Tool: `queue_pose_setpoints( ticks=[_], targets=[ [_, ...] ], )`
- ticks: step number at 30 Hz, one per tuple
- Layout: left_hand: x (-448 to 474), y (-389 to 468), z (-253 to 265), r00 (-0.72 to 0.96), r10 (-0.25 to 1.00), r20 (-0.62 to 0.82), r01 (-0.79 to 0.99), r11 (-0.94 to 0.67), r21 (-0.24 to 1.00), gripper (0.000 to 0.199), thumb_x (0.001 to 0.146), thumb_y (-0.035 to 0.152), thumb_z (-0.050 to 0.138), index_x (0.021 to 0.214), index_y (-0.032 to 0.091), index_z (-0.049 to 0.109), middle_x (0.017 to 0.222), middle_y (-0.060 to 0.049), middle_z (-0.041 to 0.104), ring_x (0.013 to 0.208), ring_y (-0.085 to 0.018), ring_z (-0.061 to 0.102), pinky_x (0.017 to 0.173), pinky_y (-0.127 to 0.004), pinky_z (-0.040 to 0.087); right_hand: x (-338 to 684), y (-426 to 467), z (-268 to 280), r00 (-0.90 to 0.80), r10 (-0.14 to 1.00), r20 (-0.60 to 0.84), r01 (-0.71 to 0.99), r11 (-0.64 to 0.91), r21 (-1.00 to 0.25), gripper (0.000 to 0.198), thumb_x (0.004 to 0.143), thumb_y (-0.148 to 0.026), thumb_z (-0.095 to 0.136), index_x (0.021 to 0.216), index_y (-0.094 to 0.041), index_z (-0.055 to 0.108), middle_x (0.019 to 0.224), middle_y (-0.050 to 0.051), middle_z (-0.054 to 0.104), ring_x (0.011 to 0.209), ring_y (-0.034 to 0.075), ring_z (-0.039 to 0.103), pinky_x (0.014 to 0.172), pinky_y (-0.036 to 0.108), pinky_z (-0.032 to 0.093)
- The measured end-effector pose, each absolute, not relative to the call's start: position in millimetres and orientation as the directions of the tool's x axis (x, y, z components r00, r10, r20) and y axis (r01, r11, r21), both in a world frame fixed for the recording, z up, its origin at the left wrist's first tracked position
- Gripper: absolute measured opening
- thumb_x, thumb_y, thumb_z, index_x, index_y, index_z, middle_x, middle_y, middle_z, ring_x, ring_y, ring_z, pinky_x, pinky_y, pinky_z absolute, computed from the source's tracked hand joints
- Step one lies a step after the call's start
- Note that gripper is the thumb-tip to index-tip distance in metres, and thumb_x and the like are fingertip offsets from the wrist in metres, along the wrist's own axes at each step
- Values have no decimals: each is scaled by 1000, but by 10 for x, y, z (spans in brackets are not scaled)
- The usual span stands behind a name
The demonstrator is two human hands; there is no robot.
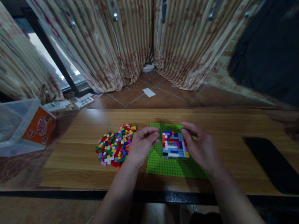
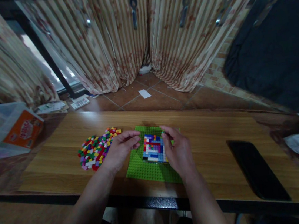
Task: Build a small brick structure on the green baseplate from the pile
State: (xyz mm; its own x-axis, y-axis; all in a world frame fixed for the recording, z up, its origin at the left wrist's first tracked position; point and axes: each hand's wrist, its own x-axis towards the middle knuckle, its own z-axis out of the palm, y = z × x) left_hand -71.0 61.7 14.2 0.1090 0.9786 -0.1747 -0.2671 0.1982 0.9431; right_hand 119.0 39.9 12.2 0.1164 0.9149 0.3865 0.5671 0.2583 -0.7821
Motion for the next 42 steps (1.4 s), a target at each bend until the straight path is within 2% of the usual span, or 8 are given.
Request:
queue_pose_setpoints(
  ticks=[5,8,14,20,25,32,37,42],
  targets=[
    [-705,628,131,108,977,-185,-259,207,943,16,70,20,73,85,14,72,72,-1,67,63,-9,58,64,-24,45,1208,393,134,69,921,384,620,262,-739,30,93,-36,47,106,-23,71,104,8,72,96,23,66,86,39,51],
    [-698,629,121,114,976,-184,-255,208,944,15,71,19,72,85,14,72,72,0,67,63,-9,58,63,-23,44,1197,386,136,97,925,368,615,235,-753,28,92,-36,50,103,-22,71,104,8,73,97,24,67,87,39,50],
    [-693,632,98,110,978,-177,-243,199,949,16,70,20,73,85,14,71,71,0,66,62,-9,57,62,-24,44,1187,377,107,130,949,287,532,177,-828,23,88,-38,57,98,-24,73,102,6,75,97,24,67,90,41,49],
    [-691,638,82,128,976,-176,-238,203,950,17,70,21,73,85,14,70,72,0,65,62,-9,57,62,-24,43,1200,425,35,94,957,273,423,210,-882,14,81,-37,68,87,-28,77,109,5,69,106,23,62,98,43,44],
    [-678,637,52,156,977,-145,-227,178,957,17,71,22,72,85,13,70,69,1,63,60,-8,55,61,-23,42,1198,497,-59,103,978,180,363,132,-923,14,75,-36,72,85,-29,79,112,5,67,108,24,61,99,46,43],
    [-665,633,46,169,974,-150,-212,185,960,16,71,20,71,85,12,69,63,2,61,56,-8,51,57,-22,39,1149,557,-102,143,986,81,198,51,-979,16,66,-34,77,80,-28,79,105,5,71,102,25,63,90,42,48],
    [-647,630,37,178,971,-161,-226,200,953,15,70,19,70,83,12,69,61,2,60,55,-7,50,56,-21,38,1101,545,-53,150,986,-72,63,-82,-995,28,62,-35,80,88,-26,78,85,2,74,72,19,64,68,36,51],
    [-631,612,33,180,969,-168,-236,208,949,14,70,15,69,83,12,69,62,2,61,55,-7,49,55,-21,37,1097,545,-43,163,982,-96,36,-104,-994,36,58,-35,82,92,-24,77,91,4,75,77,20,65,72,36,52]
  ],
)
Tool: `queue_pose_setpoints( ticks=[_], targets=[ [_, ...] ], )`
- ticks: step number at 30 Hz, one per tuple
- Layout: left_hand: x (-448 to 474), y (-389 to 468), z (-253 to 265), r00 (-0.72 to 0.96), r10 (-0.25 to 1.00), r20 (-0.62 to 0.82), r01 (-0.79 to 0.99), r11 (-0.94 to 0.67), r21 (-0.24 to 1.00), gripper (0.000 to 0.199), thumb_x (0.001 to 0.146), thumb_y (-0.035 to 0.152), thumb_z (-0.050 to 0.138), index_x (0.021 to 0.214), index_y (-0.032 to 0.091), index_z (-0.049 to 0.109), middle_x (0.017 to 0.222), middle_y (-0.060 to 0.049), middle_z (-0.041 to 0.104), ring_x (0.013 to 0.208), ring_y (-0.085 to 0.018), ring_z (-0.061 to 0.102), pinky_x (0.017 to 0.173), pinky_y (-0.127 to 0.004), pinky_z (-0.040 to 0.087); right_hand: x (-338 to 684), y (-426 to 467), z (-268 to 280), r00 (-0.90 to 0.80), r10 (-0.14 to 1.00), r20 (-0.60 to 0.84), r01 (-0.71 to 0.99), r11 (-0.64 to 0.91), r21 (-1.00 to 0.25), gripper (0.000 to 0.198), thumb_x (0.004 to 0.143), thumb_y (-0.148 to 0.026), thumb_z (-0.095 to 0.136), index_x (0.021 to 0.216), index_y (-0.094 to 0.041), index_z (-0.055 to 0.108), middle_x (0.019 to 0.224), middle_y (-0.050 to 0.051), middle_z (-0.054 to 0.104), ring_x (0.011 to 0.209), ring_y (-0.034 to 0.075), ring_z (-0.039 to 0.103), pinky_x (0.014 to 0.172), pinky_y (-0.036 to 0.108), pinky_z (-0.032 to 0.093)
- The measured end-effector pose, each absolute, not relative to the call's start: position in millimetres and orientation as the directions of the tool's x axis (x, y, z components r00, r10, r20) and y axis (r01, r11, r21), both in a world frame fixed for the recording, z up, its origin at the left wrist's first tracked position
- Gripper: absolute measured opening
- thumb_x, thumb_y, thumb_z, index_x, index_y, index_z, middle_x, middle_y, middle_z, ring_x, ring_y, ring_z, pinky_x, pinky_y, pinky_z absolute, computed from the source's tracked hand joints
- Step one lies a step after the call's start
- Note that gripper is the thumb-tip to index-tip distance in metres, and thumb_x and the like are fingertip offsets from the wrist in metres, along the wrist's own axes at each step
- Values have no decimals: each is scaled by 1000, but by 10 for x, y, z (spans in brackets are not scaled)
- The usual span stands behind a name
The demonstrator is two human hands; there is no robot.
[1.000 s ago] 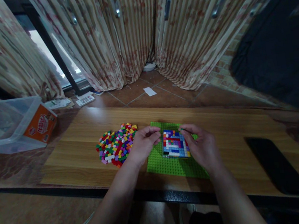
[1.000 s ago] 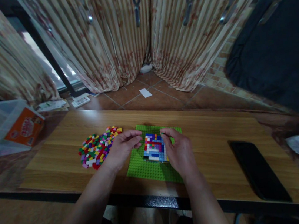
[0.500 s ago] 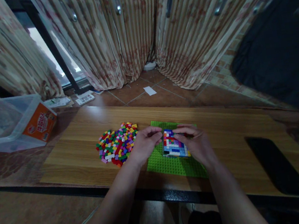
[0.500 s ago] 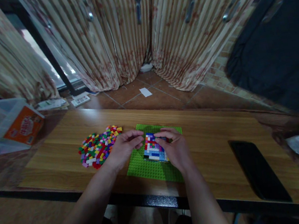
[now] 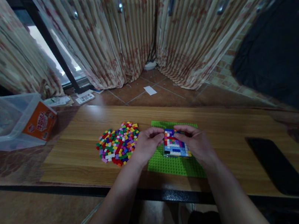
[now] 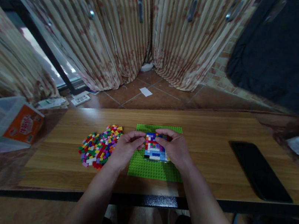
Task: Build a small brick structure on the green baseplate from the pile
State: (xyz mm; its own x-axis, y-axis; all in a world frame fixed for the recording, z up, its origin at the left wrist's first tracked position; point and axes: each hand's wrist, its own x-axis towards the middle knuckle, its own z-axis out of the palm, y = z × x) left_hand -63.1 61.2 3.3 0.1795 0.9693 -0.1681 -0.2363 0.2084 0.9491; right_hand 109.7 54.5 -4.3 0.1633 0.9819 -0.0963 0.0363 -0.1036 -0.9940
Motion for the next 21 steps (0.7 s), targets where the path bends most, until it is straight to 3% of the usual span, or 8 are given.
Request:
queue_pose_setpoints(
  ticks=[21],
  targets=[
    [-582,559,21,121,980,-158,-169,177,970,12,72,12,66,80,14,75,66,1,68,58,-9,56,60,-22,45,1075,597,30,164,963,-215,-58,-208,-976,41,49,-28,84,89,-23,76,87,2,72,68,15,65,67,33,53]
  ],
)
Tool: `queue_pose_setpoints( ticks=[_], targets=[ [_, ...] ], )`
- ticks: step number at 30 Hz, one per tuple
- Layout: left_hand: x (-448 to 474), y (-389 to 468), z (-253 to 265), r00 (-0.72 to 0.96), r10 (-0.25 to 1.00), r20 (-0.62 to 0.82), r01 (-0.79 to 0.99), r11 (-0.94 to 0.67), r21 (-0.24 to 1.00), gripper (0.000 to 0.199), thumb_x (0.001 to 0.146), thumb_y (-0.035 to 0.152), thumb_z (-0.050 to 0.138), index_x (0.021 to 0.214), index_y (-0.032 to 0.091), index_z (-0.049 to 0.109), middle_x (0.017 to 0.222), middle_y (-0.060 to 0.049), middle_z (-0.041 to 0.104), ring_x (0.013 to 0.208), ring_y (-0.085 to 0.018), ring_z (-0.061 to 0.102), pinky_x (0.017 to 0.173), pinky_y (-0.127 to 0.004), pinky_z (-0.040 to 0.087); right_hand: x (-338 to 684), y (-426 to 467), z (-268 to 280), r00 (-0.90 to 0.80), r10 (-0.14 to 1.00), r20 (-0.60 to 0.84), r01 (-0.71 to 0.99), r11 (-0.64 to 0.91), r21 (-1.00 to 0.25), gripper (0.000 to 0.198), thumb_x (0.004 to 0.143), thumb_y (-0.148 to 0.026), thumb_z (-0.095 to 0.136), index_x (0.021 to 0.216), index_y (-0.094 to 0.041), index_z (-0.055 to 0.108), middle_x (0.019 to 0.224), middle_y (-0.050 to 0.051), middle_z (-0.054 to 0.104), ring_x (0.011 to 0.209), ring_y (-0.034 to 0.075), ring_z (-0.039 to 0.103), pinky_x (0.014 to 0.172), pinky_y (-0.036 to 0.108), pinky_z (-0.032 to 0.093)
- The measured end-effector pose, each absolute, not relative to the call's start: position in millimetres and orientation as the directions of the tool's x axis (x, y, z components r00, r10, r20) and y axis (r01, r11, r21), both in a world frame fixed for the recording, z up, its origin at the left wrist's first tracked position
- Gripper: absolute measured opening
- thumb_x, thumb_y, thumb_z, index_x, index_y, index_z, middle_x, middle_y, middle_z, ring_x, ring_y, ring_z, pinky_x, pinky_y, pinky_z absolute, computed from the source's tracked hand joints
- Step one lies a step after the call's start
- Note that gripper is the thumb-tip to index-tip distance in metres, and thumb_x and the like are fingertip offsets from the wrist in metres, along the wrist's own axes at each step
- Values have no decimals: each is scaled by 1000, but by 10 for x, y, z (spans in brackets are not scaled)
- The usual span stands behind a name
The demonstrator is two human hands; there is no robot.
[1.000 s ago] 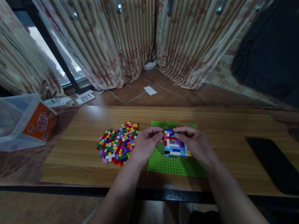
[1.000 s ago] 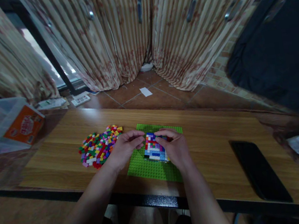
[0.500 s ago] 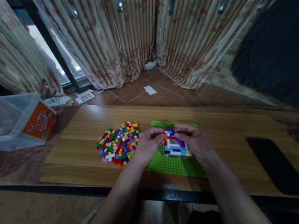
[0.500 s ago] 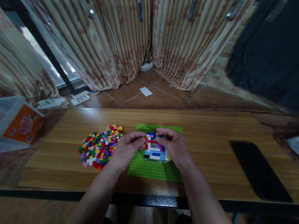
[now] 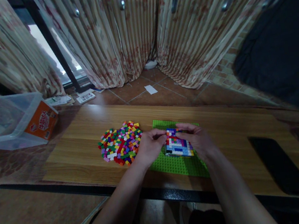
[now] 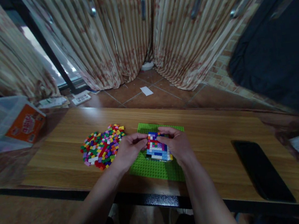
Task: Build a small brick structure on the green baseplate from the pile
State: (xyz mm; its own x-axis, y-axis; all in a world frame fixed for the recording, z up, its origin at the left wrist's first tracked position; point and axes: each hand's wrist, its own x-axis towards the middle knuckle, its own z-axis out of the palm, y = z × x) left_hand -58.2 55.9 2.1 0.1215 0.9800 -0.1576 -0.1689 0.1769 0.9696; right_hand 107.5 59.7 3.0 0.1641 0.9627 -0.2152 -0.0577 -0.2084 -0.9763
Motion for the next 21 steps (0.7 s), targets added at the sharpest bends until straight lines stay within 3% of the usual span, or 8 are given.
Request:
queue_pose_setpoints(
  ticks=[12,17,21],
  targets=[
    [-617,570,9,137,981,-138,-168,160,973,12,73,18,68,83,14,74,66,1,66,60,-9,55,61,-22,45,1146,562,0,83,980,-179,-52,-176,-983,46,53,-36,87,96,-24,75,94,3,74,76,18,67,74,36,54],
    [-687,617,3,102,994,-41,-190,60,980,18,69,17,73,88,14,72,76,0,68,69,-11,59,69,-25,48,1177,580,-25,216,975,-50,-53,-39,-998,32,62,-41,82,90,-25,75,89,3,75,86,21,67,80,39,53],
    [-701,618,54,90,993,70,-151,-56,987,19,71,15,73,90,16,71,80,-1,68,75,-12,61,77,-26,50,1147,576,19,302,949,88,88,64,-994,22,73,-40,74,88,-25,75,88,4,75,84,21,67,82,40,52]
  ],
)
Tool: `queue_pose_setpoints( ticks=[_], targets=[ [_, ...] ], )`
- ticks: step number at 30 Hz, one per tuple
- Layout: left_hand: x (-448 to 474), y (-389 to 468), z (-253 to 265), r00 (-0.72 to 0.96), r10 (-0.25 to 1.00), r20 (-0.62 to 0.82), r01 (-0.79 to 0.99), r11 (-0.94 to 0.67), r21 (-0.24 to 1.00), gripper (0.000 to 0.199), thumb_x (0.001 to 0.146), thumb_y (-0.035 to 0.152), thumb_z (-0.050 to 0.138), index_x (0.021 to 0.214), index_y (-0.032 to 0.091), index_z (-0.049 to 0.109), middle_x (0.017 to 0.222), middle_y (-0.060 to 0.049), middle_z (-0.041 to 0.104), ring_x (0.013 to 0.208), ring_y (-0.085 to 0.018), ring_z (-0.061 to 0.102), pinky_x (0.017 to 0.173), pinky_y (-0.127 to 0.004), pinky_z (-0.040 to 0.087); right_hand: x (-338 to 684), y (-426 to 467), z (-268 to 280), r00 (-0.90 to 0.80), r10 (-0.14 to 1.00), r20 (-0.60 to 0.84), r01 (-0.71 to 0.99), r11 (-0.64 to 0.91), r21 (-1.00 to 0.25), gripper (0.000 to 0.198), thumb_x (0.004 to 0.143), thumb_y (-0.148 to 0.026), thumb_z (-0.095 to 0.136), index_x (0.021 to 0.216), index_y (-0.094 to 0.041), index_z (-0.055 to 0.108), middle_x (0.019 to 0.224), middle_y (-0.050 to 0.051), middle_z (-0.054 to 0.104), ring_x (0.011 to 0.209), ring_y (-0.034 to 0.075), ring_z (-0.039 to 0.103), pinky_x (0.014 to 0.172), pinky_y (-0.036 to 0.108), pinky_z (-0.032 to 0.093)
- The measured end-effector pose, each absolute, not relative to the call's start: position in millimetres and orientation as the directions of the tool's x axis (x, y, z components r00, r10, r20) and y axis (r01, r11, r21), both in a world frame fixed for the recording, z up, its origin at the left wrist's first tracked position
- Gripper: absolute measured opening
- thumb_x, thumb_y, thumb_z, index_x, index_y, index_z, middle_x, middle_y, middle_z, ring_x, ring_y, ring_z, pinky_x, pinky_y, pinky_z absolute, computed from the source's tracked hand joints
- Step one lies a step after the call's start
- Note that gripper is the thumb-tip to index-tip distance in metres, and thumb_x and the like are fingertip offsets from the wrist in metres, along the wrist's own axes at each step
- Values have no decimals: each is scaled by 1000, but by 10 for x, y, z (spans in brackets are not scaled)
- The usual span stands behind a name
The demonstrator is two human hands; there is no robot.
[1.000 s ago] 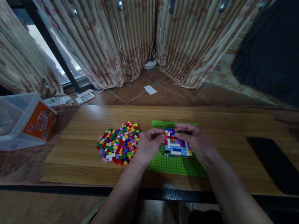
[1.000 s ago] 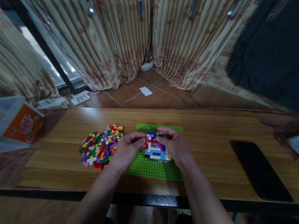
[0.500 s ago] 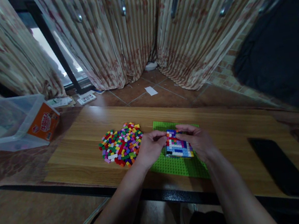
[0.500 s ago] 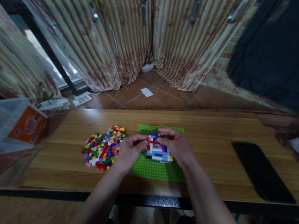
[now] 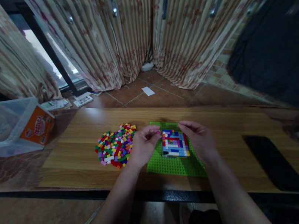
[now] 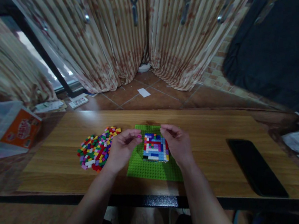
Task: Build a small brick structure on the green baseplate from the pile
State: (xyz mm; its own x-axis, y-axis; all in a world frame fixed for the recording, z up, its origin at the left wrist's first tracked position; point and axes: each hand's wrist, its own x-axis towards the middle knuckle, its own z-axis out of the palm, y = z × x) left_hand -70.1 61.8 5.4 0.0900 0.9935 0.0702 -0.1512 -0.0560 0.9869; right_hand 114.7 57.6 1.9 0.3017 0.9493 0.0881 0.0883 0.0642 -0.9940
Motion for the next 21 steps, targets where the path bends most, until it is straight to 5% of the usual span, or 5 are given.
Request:
queue_pose_setpoints(
  ticks=[6,11,21],
  targets=[
    [-666,569,117,135,983,125,-164,-102,981,27,75,15,71,101,16,68,82,-1,70,77,-12,64,79,-26,51,1017,433,203,25,901,434,456,376,-807,16,88,-35,61,95,-31,75,103,3,72,103,22,63,96,41,45],
    [-639,562,108,160,981,106,-182,-76,980,34,75,16,71,108,16,66,84,-2,74,79,-14,67,81,-27,52,909,396,216,-129,875,466,522,459,-719,21,92,-33,57,103,-35,74,109,3,70,106,22,61,96,42,46],
    [-631,556,108,165,986,-1,-314,53,948,42,69,19,77,109,16,66,90,-3,76,80,-15,68,84,-31,52,912,409,149,-93,873,479,507,455,-732,20,91,-32,60,102,-38,74,109,1,69,106,21,60,94,42,46]
  ],
)
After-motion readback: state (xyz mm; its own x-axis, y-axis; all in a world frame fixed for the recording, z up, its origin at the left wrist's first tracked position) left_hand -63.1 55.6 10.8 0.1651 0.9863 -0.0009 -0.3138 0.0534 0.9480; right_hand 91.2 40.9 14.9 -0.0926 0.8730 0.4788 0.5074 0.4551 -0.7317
